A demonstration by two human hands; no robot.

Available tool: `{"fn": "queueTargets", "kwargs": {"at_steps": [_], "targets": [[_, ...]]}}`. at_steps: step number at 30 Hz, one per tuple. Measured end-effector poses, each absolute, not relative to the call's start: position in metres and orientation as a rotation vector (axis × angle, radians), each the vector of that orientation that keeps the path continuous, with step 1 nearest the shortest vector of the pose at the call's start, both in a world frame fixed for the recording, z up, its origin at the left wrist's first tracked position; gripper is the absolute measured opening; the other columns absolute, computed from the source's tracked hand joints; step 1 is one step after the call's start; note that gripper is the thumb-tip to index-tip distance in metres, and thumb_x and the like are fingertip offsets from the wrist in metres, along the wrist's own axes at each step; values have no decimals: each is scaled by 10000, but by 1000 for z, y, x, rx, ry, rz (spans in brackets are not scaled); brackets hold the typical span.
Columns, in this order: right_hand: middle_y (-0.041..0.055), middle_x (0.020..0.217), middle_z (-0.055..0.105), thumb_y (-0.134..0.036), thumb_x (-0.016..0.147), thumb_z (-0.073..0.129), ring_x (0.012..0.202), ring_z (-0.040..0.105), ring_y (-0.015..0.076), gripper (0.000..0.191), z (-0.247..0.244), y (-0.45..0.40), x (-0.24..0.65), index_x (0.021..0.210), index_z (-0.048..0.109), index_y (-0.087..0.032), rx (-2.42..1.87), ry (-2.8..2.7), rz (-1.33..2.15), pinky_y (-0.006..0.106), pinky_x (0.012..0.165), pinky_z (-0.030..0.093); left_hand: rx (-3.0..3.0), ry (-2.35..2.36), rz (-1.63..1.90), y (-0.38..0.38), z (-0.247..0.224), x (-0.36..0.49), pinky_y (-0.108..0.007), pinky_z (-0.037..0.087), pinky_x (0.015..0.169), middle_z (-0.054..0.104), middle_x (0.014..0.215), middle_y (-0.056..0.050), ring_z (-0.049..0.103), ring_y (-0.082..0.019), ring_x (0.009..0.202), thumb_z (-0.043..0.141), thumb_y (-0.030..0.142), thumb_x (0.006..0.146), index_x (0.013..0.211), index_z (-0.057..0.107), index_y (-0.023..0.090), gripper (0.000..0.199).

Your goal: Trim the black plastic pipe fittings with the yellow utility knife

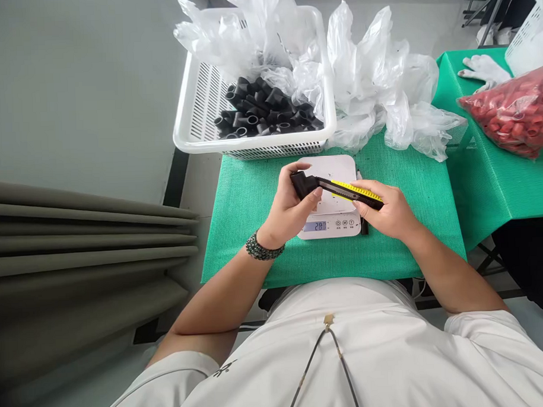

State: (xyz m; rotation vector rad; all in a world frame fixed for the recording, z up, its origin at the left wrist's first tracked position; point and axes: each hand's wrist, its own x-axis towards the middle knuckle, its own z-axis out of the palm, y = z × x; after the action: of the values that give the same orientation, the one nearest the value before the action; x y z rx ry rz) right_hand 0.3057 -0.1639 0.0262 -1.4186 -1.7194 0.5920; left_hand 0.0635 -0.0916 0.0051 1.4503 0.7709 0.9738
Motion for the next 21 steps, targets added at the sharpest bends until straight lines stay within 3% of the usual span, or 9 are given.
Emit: {"fn": "queueTargets", "kwargs": {"at_steps": [21], "targets": [[71,1237,862,-320,931,775,1097,845,293,342,24,-164,305,1265,816,-253,-1419,-1709,577,427,959,713,1461,799,968,-92,7,64,-264,497,626,555,999,-26,516,-109,700,715,401,1009,1364,471,264,452]]}}
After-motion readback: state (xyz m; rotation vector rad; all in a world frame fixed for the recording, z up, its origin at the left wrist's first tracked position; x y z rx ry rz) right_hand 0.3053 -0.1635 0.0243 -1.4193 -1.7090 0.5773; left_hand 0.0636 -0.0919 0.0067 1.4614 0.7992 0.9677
